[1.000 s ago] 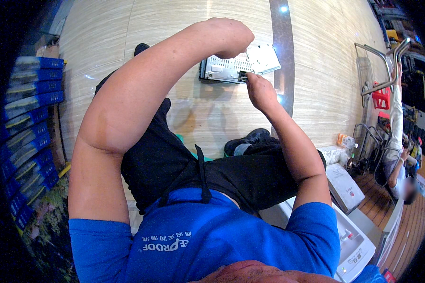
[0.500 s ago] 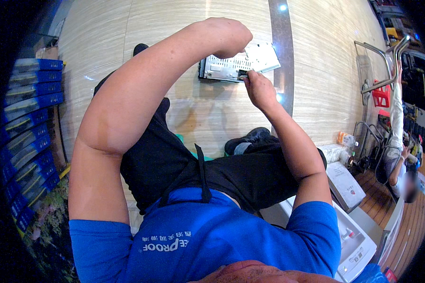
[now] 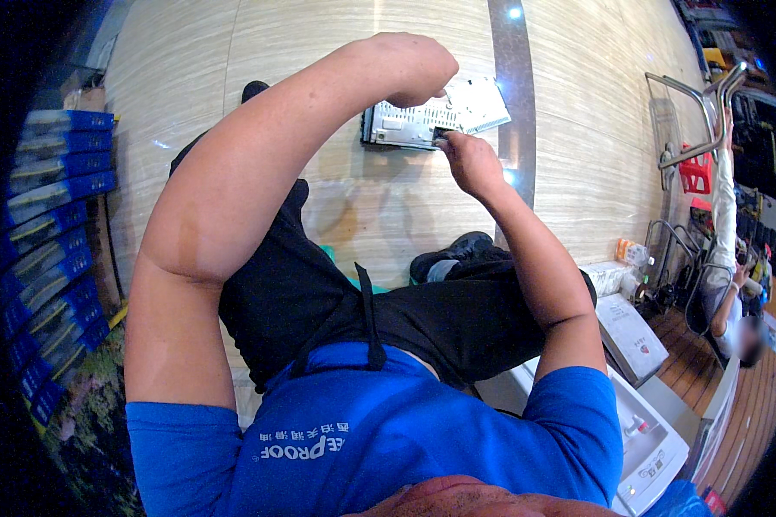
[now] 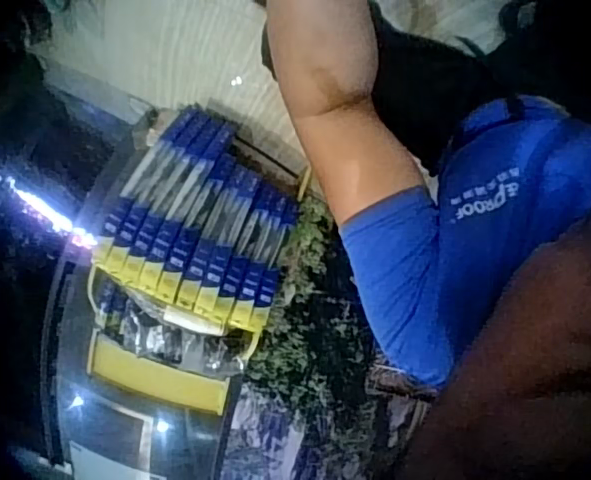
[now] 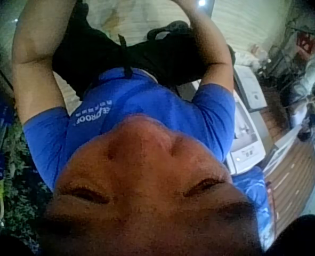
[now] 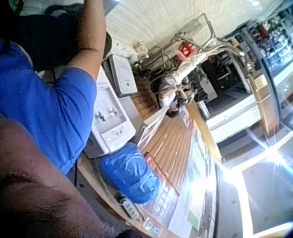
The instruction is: The person disassembles a car stereo by hand while sitting on a small stool, removing small screws and prying off the metal casing components.
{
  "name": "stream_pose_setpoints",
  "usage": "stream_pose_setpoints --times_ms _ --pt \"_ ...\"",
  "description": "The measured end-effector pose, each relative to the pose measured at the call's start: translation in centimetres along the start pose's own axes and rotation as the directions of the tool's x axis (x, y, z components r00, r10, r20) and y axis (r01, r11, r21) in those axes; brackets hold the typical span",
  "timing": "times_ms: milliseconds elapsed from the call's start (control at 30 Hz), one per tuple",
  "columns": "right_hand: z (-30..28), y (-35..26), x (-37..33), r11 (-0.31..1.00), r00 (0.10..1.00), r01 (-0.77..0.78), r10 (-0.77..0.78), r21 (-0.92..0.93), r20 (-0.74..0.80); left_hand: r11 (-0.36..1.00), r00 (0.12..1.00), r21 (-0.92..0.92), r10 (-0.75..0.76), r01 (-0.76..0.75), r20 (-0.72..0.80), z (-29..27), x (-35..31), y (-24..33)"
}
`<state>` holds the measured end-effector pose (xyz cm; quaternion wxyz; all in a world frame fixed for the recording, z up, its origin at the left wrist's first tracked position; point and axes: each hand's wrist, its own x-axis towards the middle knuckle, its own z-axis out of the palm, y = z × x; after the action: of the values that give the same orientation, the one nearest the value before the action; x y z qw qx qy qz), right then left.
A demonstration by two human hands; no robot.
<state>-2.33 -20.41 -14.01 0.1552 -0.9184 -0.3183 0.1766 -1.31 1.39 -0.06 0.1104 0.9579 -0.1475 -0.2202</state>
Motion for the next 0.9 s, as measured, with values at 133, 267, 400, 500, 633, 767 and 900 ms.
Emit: stream_pose_setpoints --times_ms 133,267,400,500,633,767,900 --pt "-0.2 0.0 0.1 1.000 1.000 -0.020 0.020 0.020 -0.010 1.000 1.000 0.020 0.013 -0.013 -0.015 0.5 0.4 -0.3" --pt "0.0 0.4 0.2 0.983 0.998 -0.018 0.029 0.183 -0.060 1.000 1.000 0.005 0.003 -0.003 0.013 0.6 0.6 -0.4" --pt "-0.2 0.6 0.7 0.928 0.993 -0.120 0.104 0.352 0.063 1.000 1.000 -0.006 -0.022 0.022 -0.003 0.4 0.3 0.0" --pt "-0.7 0.1 0.9 0.810 0.939 -0.337 0.253 0.480 0.232 1.000 0.999 0.003 -0.024 0.024 0.025 0.4 0.4 -0.2" --pt "-0.2 1.0 1.0 0.929 0.989 -0.149 0.136 0.340 0.061 1.000 1.000 0.007 -0.007 0.006 0.019 0.4 0.4 0.0" --pt "-0.7 0.2 0.8 0.918 0.984 -0.169 0.176 0.358 0.014 1.000 0.999 0.010 -0.016 0.015 0.032 0.4 0.3 -0.2" --pt "-0.3 1.1 0.9 0.913 0.985 -0.165 0.168 0.374 0.025 1.000 0.999 0.021 -0.017 0.016 0.049 -0.1 0.2 0.2"
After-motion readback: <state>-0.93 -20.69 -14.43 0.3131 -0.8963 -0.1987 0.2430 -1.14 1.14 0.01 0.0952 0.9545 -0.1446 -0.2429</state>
